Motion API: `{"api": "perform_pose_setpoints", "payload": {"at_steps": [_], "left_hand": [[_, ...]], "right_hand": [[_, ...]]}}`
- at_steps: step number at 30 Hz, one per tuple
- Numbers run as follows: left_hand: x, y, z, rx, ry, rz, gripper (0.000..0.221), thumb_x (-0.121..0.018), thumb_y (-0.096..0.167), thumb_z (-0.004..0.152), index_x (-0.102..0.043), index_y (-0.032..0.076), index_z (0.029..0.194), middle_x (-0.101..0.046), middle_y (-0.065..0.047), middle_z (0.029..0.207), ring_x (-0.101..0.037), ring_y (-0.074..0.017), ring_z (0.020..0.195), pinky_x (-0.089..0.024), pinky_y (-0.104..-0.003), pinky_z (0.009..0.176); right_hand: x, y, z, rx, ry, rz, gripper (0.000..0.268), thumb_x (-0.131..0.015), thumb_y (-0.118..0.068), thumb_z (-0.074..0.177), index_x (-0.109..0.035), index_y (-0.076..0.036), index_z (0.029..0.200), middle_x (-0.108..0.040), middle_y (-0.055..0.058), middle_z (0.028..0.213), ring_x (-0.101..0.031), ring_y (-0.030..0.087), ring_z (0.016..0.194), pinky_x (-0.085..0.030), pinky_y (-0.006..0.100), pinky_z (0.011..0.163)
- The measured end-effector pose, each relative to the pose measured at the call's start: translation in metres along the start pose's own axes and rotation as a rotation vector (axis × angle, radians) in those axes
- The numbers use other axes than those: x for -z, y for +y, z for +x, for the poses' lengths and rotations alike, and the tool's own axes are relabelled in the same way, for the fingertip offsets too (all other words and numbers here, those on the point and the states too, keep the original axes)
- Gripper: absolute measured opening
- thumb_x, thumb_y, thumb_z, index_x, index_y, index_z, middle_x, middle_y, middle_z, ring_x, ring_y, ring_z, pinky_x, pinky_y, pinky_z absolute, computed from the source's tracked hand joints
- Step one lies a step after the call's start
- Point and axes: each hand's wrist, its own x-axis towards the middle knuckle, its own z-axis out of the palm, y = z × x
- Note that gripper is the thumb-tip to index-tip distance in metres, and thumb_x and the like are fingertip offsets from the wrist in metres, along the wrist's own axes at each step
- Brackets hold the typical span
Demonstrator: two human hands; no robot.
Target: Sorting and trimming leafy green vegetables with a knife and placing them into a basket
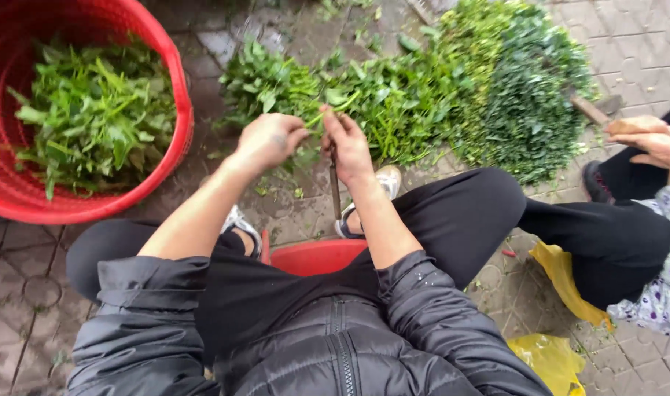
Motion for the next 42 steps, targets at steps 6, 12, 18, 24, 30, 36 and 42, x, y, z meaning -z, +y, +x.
{"api": "perform_pose_setpoints", "payload": {"at_steps": [6, 12, 18, 24, 30, 36, 42], "left_hand": [[0.015, -0.021, -0.047, -0.007, 0.024, 0.466, 0.028, -0.062, 0.048, 0.102, -0.081, 0.032, 0.090, -0.082, -0.001, 0.085, -0.084, -0.0314, 0.091, -0.066, -0.050, 0.081], [0.158, -0.059, -0.147, 0.287, 0.339, 0.804, 0.027, -0.074, 0.051, 0.105, -0.078, 0.026, 0.097, -0.081, -0.001, 0.087, -0.078, -0.0299, 0.074, -0.062, -0.042, 0.066], [0.175, -0.048, -0.180, 0.223, 0.398, 0.615, 0.069, -0.088, 0.046, 0.110, -0.076, -0.004, 0.157, -0.082, -0.025, 0.122, -0.077, -0.0454, 0.101, -0.060, -0.052, 0.085], [0.184, -0.003, -0.162, 0.181, 0.172, 0.357, 0.064, -0.077, 0.035, 0.100, -0.061, 0.013, 0.158, -0.076, -0.014, 0.111, -0.073, -0.0474, 0.095, -0.057, -0.059, 0.081], [0.171, -0.007, -0.143, 0.013, 0.285, 0.492, 0.055, -0.076, 0.042, 0.107, -0.067, 0.009, 0.150, -0.076, -0.011, 0.108, -0.073, -0.0426, 0.091, -0.057, -0.054, 0.080], [0.103, -0.040, -0.077, -0.107, 0.323, 0.489, 0.025, -0.077, 0.037, 0.104, -0.079, 0.031, 0.128, -0.079, 0.001, 0.105, -0.082, -0.0290, 0.097, -0.064, -0.048, 0.090], [0.063, -0.021, -0.018, -0.249, 0.163, 0.514, 0.028, -0.068, 0.056, 0.105, -0.083, 0.036, 0.116, -0.083, 0.002, 0.100, -0.082, -0.0258, 0.098, -0.052, -0.046, 0.092]], "right_hand": [[0.022, -0.010, 0.032, -0.166, 0.582, 0.250, 0.064, -0.096, -0.052, 0.083, -0.076, -0.002, 0.118, -0.067, 0.014, 0.074, -0.061, 0.016, 0.058, -0.053, 0.025, 0.050], [0.122, 0.122, 0.095, -0.302, 0.812, 0.266, 0.069, -0.092, -0.048, 0.075, -0.077, 0.000, 0.122, -0.076, 0.034, 0.136, -0.045, 0.004, 0.046, -0.031, 0.022, 0.043], [0.094, 0.195, 0.122, -0.220, 0.369, -1.040, 0.032, -0.069, -0.034, 0.095, -0.084, -0.032, 0.123, -0.086, -0.009, 0.112, -0.079, 0.014, 0.104, -0.056, 0.034, 0.094], [0.091, 0.204, 0.137, -0.118, 0.159, -1.517, 0.030, -0.077, -0.036, 0.096, -0.071, -0.018, 0.120, -0.050, 0.011, 0.136, -0.070, 0.047, 0.091, -0.057, 0.063, 0.072], [0.069, 0.087, 0.107, 0.008, -0.171, -0.913, 0.013, -0.085, -0.015, 0.097, -0.079, -0.017, 0.108, -0.080, -0.006, 0.101, -0.068, 0.005, 0.089, -0.055, 0.024, 0.086], [0.064, -0.004, 0.072, 0.154, -0.254, -0.880, 0.026, -0.095, -0.020, 0.088, -0.086, -0.023, 0.112, -0.080, -0.005, 0.098, -0.064, 0.005, 0.076, -0.054, 0.023, 0.074], [0.032, -0.084, 0.012, 0.335, -0.329, -0.725, 0.019, -0.094, -0.011, 0.094, -0.085, -0.014, 0.111, -0.067, -0.009, 0.081, -0.055, 0.000, 0.073, -0.047, 0.019, 0.068]]}}
